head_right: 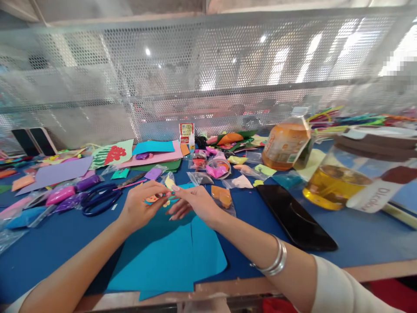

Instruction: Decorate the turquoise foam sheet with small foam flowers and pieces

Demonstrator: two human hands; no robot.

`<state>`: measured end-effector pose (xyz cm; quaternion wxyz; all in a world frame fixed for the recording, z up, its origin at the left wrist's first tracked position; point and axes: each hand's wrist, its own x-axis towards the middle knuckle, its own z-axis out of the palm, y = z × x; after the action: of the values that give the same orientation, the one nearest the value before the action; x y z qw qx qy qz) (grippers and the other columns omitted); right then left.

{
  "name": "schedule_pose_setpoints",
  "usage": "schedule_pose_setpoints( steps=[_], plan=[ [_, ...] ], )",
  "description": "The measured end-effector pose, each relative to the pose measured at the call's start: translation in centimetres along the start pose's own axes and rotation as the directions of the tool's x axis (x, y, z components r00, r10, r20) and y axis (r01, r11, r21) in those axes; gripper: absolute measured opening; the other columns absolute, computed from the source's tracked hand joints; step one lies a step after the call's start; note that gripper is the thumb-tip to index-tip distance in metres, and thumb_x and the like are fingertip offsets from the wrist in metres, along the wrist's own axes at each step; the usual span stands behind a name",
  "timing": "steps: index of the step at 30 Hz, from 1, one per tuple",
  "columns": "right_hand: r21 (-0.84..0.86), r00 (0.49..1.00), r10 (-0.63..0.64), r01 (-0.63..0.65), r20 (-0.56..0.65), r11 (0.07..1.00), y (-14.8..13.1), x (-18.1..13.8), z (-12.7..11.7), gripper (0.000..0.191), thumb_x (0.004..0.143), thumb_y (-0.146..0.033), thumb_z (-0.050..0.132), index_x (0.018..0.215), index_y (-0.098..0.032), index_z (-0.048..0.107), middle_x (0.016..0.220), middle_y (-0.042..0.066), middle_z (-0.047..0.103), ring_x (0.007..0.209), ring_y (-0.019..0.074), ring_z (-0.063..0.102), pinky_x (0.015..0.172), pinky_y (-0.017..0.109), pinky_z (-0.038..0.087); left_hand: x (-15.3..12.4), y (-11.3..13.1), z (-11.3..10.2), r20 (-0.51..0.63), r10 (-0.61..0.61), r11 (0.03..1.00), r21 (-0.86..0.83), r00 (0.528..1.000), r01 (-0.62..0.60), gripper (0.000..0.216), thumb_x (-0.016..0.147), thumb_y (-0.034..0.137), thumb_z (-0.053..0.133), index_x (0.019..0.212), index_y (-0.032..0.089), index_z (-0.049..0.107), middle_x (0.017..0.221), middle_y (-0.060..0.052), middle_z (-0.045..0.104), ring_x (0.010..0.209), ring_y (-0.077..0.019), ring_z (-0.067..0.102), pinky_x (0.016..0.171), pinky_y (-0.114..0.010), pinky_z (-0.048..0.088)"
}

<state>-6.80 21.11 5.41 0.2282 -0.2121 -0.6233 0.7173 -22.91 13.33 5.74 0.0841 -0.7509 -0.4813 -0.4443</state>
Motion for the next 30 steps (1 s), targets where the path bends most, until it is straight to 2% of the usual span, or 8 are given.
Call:
schedule_pose_setpoints(
  steps=[3, 7, 11, 13, 17, 21, 25, 30],
  plan=[
    [-0.021, 0.997, -0.022, 0.021, -0.074, 1.000, -0.2, 0.1, 0.0, 0.041, 0.068, -0.051, 0.066, 0.068, -0.010, 0.067, 0.053, 0.007, 0.066, 0.045, 0.0154, 0.063, 0.048, 0.024, 0.050, 0.2, 0.3, -0.3, 0.045, -0.038, 0.998, 0.046, 0.998, 0.036, 0.011, 0.086, 0.022, 0.052, 0.079, 0.015, 0.058, 0.073, -0.002, 0.061, 0.068, -0.0112, 0.055, 0.060, -0.021, 0.041],
    [-0.095, 0.992, -0.061, 0.050, -0.111, 0.994, 0.1, 0.1, -0.2, 0.039, 0.068, -0.051, 0.063, 0.064, -0.012, 0.064, 0.049, 0.004, 0.064, 0.043, 0.0149, 0.060, 0.046, 0.025, 0.047, 0.2, 0.6, -0.2, 0.196, 0.009, 0.985, 0.165, 0.981, -0.042, 0.029, 0.090, 0.027, 0.044, 0.065, 0.015, 0.053, 0.062, -0.001, 0.054, 0.061, -0.0116, 0.049, 0.055, -0.022, 0.035],
    [-0.382, 0.957, -0.246, 0.173, -0.152, 0.908, 0.4, -0.3, 0.0, 0.038, 0.078, -0.048, 0.053, 0.071, -0.015, 0.069, 0.067, 0.005, 0.069, 0.066, 0.0184, 0.065, 0.057, 0.026, 0.049, 0.0, 0.4, 0.2, 0.264, 0.081, 0.961, 0.236, 0.961, -0.146, 0.041, 0.092, 0.032, 0.039, 0.057, 0.016, 0.053, 0.052, 0.000, 0.050, 0.051, -0.0109, 0.046, 0.048, -0.022, 0.027],
    [-0.456, 0.950, -0.302, 0.235, -0.079, 0.858, 0.2, -0.7, 0.2, 0.037, 0.082, -0.047, 0.050, 0.081, -0.018, 0.072, 0.082, 0.004, 0.071, 0.083, 0.0221, 0.065, 0.070, 0.030, 0.050, -0.2, 0.2, 0.4, 0.259, 0.111, 0.953, 0.246, 0.960, -0.177, 0.041, 0.092, 0.033, 0.039, 0.058, 0.016, 0.056, 0.050, 0.000, 0.051, 0.050, -0.0110, 0.048, 0.048, -0.022, 0.027],
    [-0.432, 0.962, -0.257, 0.270, 0.088, 0.860, -0.2, -1.3, 0.7, 0.035, 0.083, -0.044, 0.051, 0.099, -0.021, 0.071, 0.098, 0.003, 0.070, 0.098, 0.0262, 0.062, 0.083, 0.036, 0.049, -0.3, -0.2, 0.5, 0.218, 0.139, 0.942, 0.271, 0.966, -0.197, 0.042, 0.091, 0.032, 0.040, 0.056, 0.016, 0.057, 0.049, -0.001, 0.053, 0.049, -0.0103, 0.049, 0.047, -0.022, 0.026],
    [-0.466, 0.963, -0.263, 0.262, 0.065, 0.845, -0.1, -1.4, 0.8, 0.033, 0.077, -0.038, 0.060, 0.102, -0.020, 0.070, 0.101, 0.004, 0.070, 0.096, 0.0270, 0.064, 0.084, 0.037, 0.050, -0.3, -0.4, 0.4, 0.121, 0.099, 0.929, 0.345, 0.988, -0.136, 0.041, 0.083, 0.035, 0.052, 0.046, 0.016, 0.053, 0.044, 0.002, 0.052, 0.043, -0.0083, 0.045, 0.045, -0.023, 0.021],
    [-0.458, 0.964, -0.244, 0.265, 0.106, 0.848, 0.1, -1.4, 0.7, 0.038, 0.072, -0.036, 0.065, 0.105, -0.017, 0.069, 0.107, 0.005, 0.067, 0.101, 0.0287, 0.062, 0.088, 0.039, 0.049, -0.2, -0.3, 0.2, 0.049, 0.019, 0.937, 0.348, 0.999, -0.035, 0.047, 0.077, 0.044, 0.059, 0.042, 0.015, 0.047, 0.039, 0.004, 0.047, 0.037, -0.0056, 0.038, 0.044, -0.021, 0.023],
    [-0.424, 0.965, -0.259, 0.246, 0.028, 0.872, -0.1, -1.5, 0.6, 0.032, 0.073, -0.037, 0.064, 0.096, -0.016, 0.072, 0.099, 0.007, 0.070, 0.094, 0.0281, 0.065, 0.082, 0.039, 0.052, -0.1, 0.2, -0.2, 0.020, -0.044, 0.941, 0.337, 0.999, 0.035, 0.045, 0.078, 0.054, 0.054, 0.053, 0.016, 0.054, 0.047, 0.003, 0.051, 0.042, -0.0070, 0.042, 0.045, -0.021, 0.026]
  ],
)
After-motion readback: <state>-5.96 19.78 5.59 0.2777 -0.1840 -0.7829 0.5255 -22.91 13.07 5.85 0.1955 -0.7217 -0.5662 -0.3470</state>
